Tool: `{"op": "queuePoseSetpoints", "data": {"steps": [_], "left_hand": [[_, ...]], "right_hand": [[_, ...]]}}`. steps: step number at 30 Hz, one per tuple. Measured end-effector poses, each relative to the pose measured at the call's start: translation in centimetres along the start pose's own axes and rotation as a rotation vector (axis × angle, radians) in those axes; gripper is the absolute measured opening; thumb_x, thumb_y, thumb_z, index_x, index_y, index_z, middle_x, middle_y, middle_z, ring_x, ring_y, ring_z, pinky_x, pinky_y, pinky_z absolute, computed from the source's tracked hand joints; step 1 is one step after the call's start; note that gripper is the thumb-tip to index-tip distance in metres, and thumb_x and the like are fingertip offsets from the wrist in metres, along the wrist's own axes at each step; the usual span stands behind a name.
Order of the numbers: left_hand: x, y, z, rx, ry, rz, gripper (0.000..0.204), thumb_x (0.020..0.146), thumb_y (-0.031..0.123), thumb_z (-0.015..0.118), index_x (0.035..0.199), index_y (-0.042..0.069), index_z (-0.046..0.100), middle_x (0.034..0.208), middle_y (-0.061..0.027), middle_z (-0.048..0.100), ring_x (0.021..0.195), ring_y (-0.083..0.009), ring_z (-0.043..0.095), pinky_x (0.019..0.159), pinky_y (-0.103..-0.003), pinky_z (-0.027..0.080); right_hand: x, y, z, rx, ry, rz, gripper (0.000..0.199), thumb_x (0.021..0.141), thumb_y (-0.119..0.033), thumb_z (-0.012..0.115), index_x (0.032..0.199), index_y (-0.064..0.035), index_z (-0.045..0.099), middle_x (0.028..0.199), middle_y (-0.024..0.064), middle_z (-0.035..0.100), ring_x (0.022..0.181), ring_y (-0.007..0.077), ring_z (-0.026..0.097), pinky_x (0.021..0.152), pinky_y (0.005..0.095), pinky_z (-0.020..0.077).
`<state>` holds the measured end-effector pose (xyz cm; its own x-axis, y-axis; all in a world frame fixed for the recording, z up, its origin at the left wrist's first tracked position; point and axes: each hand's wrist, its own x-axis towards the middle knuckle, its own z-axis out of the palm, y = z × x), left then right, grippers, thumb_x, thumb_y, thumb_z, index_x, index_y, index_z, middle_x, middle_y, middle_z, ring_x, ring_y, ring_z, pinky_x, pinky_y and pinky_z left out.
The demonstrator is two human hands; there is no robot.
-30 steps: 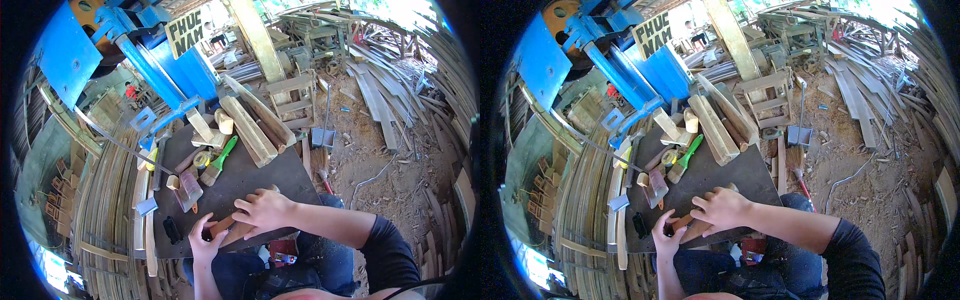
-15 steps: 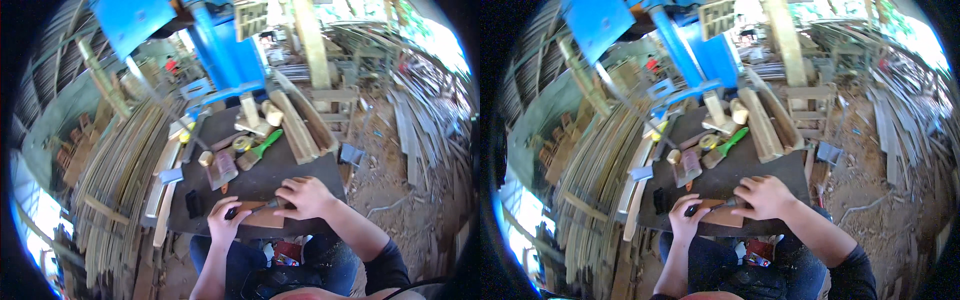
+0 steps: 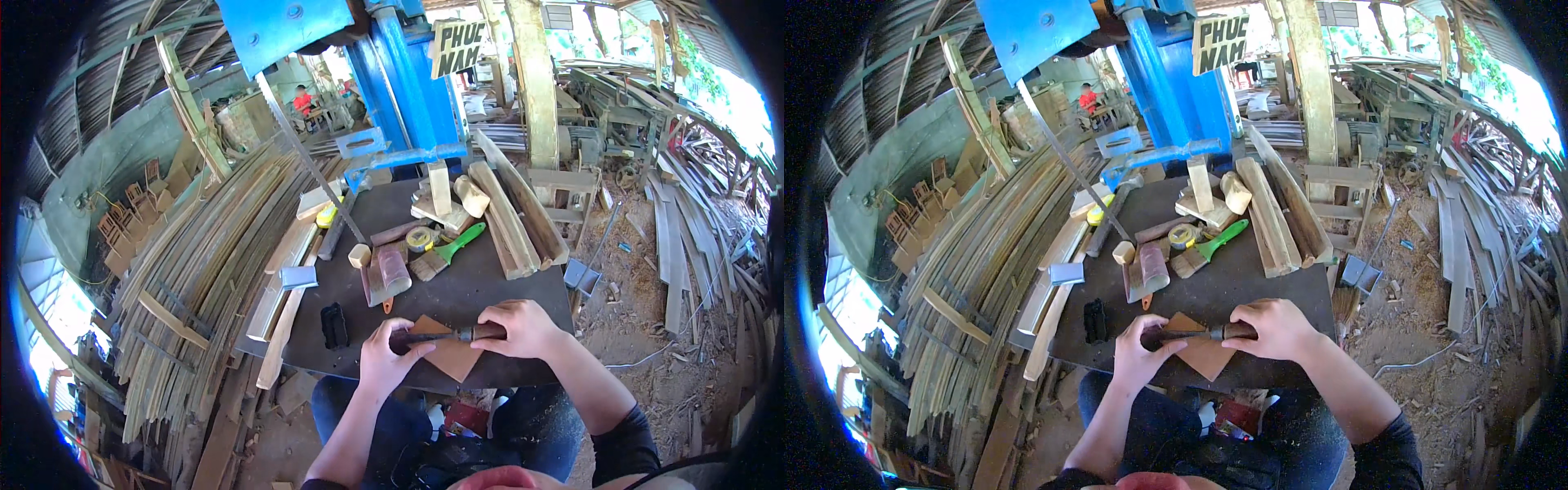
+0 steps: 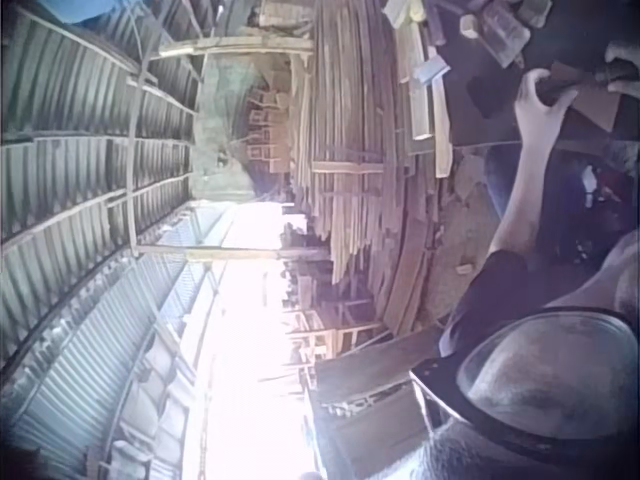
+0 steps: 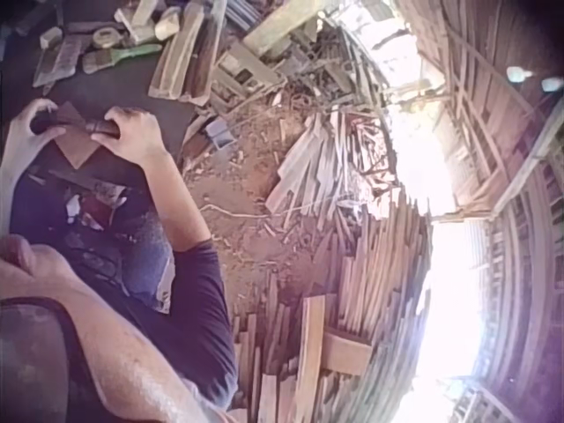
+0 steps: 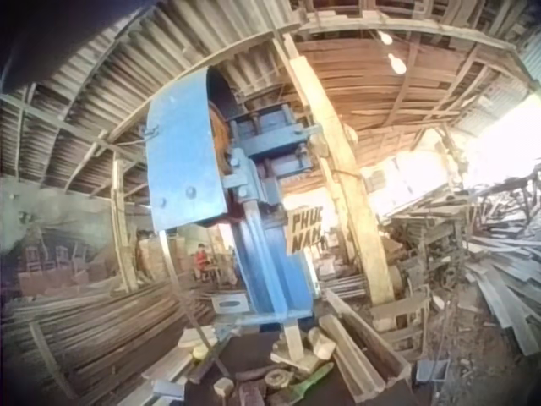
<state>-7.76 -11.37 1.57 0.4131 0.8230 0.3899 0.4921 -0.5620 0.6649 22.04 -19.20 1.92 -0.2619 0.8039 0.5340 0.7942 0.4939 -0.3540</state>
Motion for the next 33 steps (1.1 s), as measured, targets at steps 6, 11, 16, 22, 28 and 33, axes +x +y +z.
{"op": "queuePoseSetpoints", "data": {"steps": [6, 11, 16, 22, 28, 33], "left_hand": [[1.6, -0.2, 0.0, -0.144, -0.123, 0.042, 0.066, 0.083, 0.024, 0.094, 0.137, 0.002, 0.064, 0.127, -0.0156, 0.075, 0.123, -0.0279, 0.072, 0.106, -0.041, 0.057], [0.8, 1.0, 1.8, 0.26, 0.035, 0.068, 0.082, 0.083, 0.037, 0.084, 0.154, 0.01, 0.052, 0.158, -0.0192, 0.045, 0.147, -0.0391, 0.046, 0.117, -0.055, 0.043], [0.0, 3.0, 2.1, 0.145, 0.013, -0.12, 0.083, 0.086, 0.035, 0.082, 0.155, 0.005, 0.048, 0.137, -0.0202, 0.059, 0.131, -0.0411, 0.059, 0.112, -0.055, 0.047], [1.6, 3.4, 1.1, 0.304, -0.068, 0.056, 0.083, 0.087, 0.041, 0.085, 0.154, 0.006, 0.052, 0.137, -0.0179, 0.068, 0.132, -0.038, 0.062, 0.113, -0.053, 0.046], [3.9, 3.2, 0.8, 0.208, -0.331, 0.178, 0.092, 0.082, 0.04, 0.092, 0.159, 0.014, 0.049, 0.143, -0.0103, 0.069, 0.141, -0.0334, 0.058, 0.121, -0.059, 0.029], [4.1, 3.6, 1.2, 0.077, -0.543, 0.205, 0.091, 0.084, 0.027, 0.087, 0.163, 0.02, 0.042, 0.144, -0.0114, 0.069, 0.139, -0.0322, 0.061, 0.123, -0.063, 0.027]], "right_hand": [[-0.1, 0.1, -0.1, 0.019, 0.002, 0.013, 0.039, 0.083, -0.04, 0.092, 0.098, -0.0097, 0.072, 0.088, 0.0093, 0.074, 0.083, 0.0324, 0.075, 0.073, 0.0431, 0.0602], [0.4, 0.2, -0.2, 0.055, 0.051, -0.036, 0.037, 0.084, -0.039, 0.09, 0.098, -0.0106, 0.07, 0.087, 0.0097, 0.074, 0.08, 0.0328, 0.074, 0.071, 0.0442, 0.0603], [0.3, -0.3, -0.5, 0.089, 0.026, -0.03, 0.033, 0.083, -0.03, 0.091, 0.099, -0.0103, 0.07, 0.089, 0.009, 0.074, 0.081, 0.032, 0.075, 0.073, 0.043, 0.0611], [0.6, -1.3, -0.1, 0.025, 0.05, -0.08, 0.032, 0.081, -0.028, 0.091, 0.1, -0.0114, 0.071, 0.091, 0.008, 0.075, 0.082, 0.0322, 0.075, 0.073, 0.043, 0.0616], [1.4, -1.9, -0.2, -0.056, 0.079, -0.146, 0.034, 0.079, -0.028, 0.092, 0.102, -0.012, 0.072, 0.093, 0.0063, 0.075, 0.084, 0.0297, 0.075, 0.077, 0.0418, 0.0628], [0.7, -1.7, -1.2, -0.037, 0.063, -0.103, 0.034, 0.079, -0.025, 0.091, 0.104, -0.0121, 0.072, 0.096, 0.0062, 0.076, 0.089, 0.0294, 0.075, 0.079, 0.0422, 0.0628]]}}
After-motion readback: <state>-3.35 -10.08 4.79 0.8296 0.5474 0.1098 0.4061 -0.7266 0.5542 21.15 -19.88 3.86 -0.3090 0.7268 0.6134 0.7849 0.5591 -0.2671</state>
